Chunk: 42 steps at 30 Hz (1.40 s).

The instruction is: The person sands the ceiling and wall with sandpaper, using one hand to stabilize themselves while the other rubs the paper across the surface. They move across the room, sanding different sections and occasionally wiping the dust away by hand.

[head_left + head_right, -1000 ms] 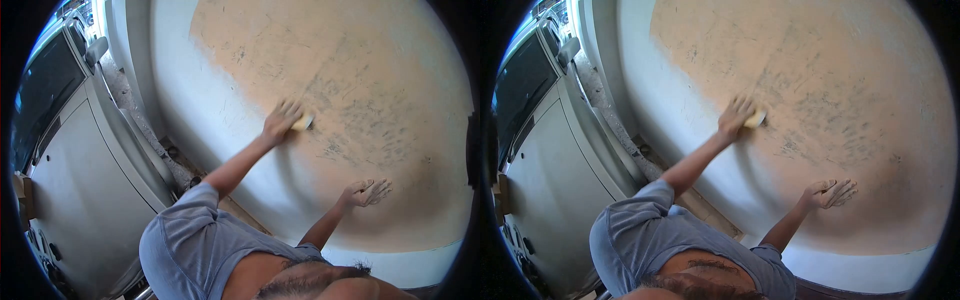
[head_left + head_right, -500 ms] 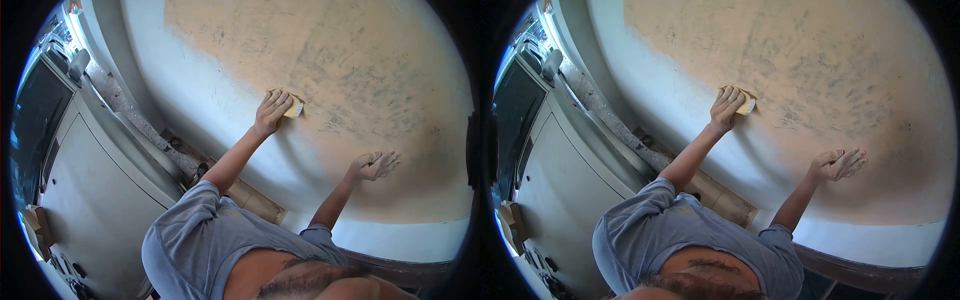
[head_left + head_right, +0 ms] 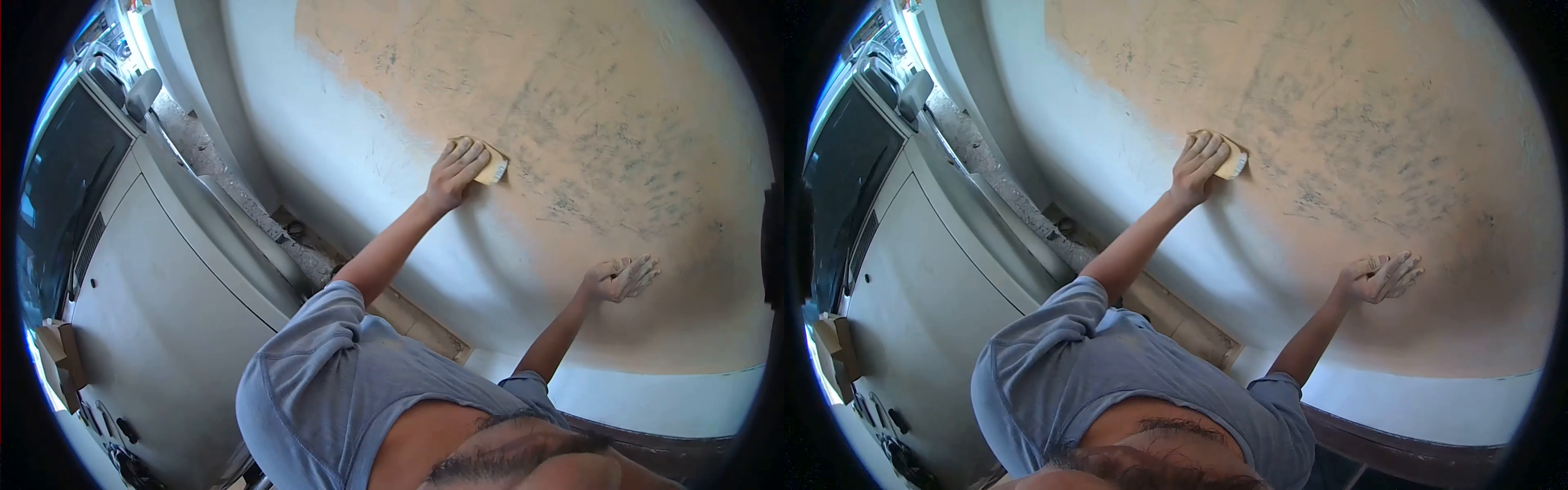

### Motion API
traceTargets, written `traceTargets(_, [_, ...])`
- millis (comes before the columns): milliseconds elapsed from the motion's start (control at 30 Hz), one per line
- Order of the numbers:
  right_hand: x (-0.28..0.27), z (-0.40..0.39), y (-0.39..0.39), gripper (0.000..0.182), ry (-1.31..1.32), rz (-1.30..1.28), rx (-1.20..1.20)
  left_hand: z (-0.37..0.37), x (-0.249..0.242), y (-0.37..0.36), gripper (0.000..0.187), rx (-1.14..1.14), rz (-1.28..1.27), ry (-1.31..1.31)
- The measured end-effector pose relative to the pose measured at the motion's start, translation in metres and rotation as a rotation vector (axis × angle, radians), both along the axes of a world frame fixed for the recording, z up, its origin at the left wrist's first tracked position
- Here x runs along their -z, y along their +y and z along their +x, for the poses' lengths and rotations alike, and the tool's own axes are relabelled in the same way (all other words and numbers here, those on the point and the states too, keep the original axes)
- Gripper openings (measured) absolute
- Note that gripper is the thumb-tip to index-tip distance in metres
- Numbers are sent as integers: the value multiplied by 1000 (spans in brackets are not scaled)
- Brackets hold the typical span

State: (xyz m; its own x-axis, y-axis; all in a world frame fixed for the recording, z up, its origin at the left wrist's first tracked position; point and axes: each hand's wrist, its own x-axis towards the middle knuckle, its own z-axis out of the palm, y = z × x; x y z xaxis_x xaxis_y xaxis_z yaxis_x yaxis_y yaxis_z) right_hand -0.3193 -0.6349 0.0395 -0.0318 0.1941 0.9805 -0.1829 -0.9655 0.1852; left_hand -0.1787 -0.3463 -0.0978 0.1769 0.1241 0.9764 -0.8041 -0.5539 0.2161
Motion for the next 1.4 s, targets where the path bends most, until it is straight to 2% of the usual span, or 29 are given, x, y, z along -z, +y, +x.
traceTargets(33, [1, -1, 4, 43, -6, -1, -10, -14, -32, 16, 40, -10, -1, -6])
traceTargets(100, [-4, -2, 7, 42, -5, -15, -42, 60, -129, 47, 38, -67, -34, -151])
traceTargets(133, [-5, -1, 7, 42, -5, -22, -40, 33, -157, 56, 36, -87, -46, -220])
traceTargets(167, [-4, -2, 6, 41, 4, -29, -24, 53, -194, 70, 36, -144, -80, -114])
traceTargets(200, [-4, -4, 4, 40, 15, -36, -7, 111, -224, 87, 38, -139, 102, 32])
traceTargets(267, [-5, -4, 4, 40, 23, -26, 16, 52, -309, 118, 31, -89, -62, -332])
traceTargets(300, [-3, -5, 5, 41, 35, -11, 34, 57, -291, 114, 31, -85, -54, -325])
traceTargets(367, [-4, -5, 5, 41, 19, -30, -7, 66, -226, 104, 38, -228, -15, -80])
traceTargets(400, [-3, 0, 4, 41, -15, -55, -50, 53, -189, 95, 35, -181, -87, -155])
traceTargets(433, [-3, 2, 5, 41, -18, -48, -59, 48, -145, 90, 33, -127, -105, -215])
traceTargets(500, [-3, 0, 6, 41, -7, -33, -8, 33, -28, 65, 26, -78, -139, -30])
traceTargets(533, [-4, -1, 7, 41, -13, -34, -17, 17, 2, 58, 24, -93, -171, 88])
traceTargets(633, [-4, 0, 8, 39, -27, -54, -35, 42, -55, 85, 26, -56, -169, -82])
traceTargets(700, [-1, 0, 0, 39, -7, -35, -15, 81, -145, 124, 32, -223, -111, -248])
traceTargets(733, [-1, -4, -3, 39, -8, -38, -11, 80, -185, 138, 34, -169, -150, 2])
traceTargets(800, [0, -1, -6, 39, 6, -83, 11, 92, -268, 173, 29, -143, -81, -304])
traceTargets(833, [0, 2, -1, 39, 4, -72, 6, 107, -257, 178, 29, -146, -70, -307])
traceTargets(900, [-4, -1, 10, 39, -17, -48, -2, 132, -204, 179, 36, -151, 5, -42])
traceTargets(933, [-4, -1, 11, 39, -16, -32, -5, 91, -183, 170, 31, -146, -91, -125])
traceTargets(967, [-3, 0, 9, 39, -25, -41, 9, 98, -135, 169, 29, -171, -59, -227])
traceTargets(1067, [-9, -2, 15, 39, -35, -36, 28, 69, 6, 144, 27, -181, -240, 30])
traceTargets(1100, [-8, -2, 18, 39, -32, -51, 29, 69, 5, 148, 27, -185, -234, 70])
traceTargets(1167, [-5, -1, 10, 38, -33, -65, 23, 113, -31, 180, 28, 101, -308, -80])
traceTargets(1200, [-6, -1, 7, 38, -32, -83, 15, 116, -90, 202, 28, -319, -183, -173])
traceTargets(1233, [-6, -2, 7, 38, -35, -82, 11, 130, -136, 224, 22, -404, -224, -149])
traceTargets(1267, [-6, -3, 8, 37, -28, -80, 23, 141, -177, 249, 19, -392, -233, 90])
traceTargets(1333, [-8, 1, 9, 37, -40, -70, 35, 130, -263, 269, 31, -58, -296, 120])
traceTargets(1367, [-7, 2, 9, 37, -48, -68, 45, 136, -258, 277, 31, -53, -288, 107])
traceTargets(1400, [-7, 1, 7, 37, -51, -67, 59, 147, -234, 282, 27, -231, -211, 107])
